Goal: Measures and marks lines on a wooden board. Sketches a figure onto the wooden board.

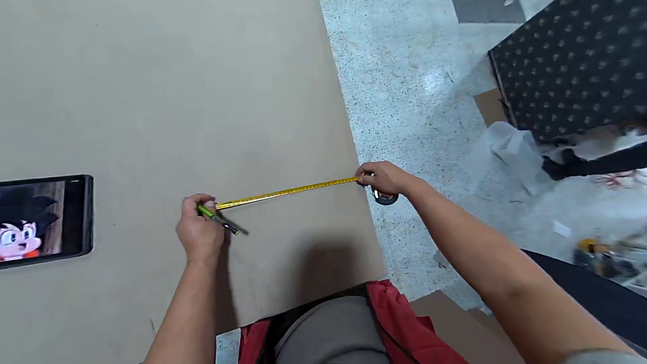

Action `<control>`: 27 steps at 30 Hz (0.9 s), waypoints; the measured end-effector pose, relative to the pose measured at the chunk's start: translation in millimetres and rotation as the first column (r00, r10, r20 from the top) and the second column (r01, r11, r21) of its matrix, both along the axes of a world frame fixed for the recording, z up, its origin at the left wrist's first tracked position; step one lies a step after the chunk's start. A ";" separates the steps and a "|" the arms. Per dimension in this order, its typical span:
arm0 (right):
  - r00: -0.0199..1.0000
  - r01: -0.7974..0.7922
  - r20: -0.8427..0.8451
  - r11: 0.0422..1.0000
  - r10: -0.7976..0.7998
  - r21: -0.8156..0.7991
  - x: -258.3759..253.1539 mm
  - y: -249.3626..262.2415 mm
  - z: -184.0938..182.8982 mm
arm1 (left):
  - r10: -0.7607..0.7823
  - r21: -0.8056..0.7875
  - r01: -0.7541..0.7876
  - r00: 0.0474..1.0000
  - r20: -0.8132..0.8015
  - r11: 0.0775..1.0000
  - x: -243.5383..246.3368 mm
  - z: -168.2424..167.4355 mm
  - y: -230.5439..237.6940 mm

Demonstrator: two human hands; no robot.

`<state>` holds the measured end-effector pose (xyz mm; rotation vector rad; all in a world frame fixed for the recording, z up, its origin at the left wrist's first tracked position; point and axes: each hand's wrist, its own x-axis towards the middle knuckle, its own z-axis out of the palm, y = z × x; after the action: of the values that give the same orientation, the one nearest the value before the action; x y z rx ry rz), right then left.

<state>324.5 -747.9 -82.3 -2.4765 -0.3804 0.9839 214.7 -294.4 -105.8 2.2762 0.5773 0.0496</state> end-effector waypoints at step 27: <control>0.990 -0.079 -0.124 0.996 0.074 -0.031 43.1 18.4 3.4 | 0.085 0.061 -0.083 0.996 -0.033 0.995 12.2 1.5 -12.3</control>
<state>367.6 -729.4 -78.9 -2.4340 -0.4238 1.1773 226.9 -306.7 -104.4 2.3137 0.6982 0.0689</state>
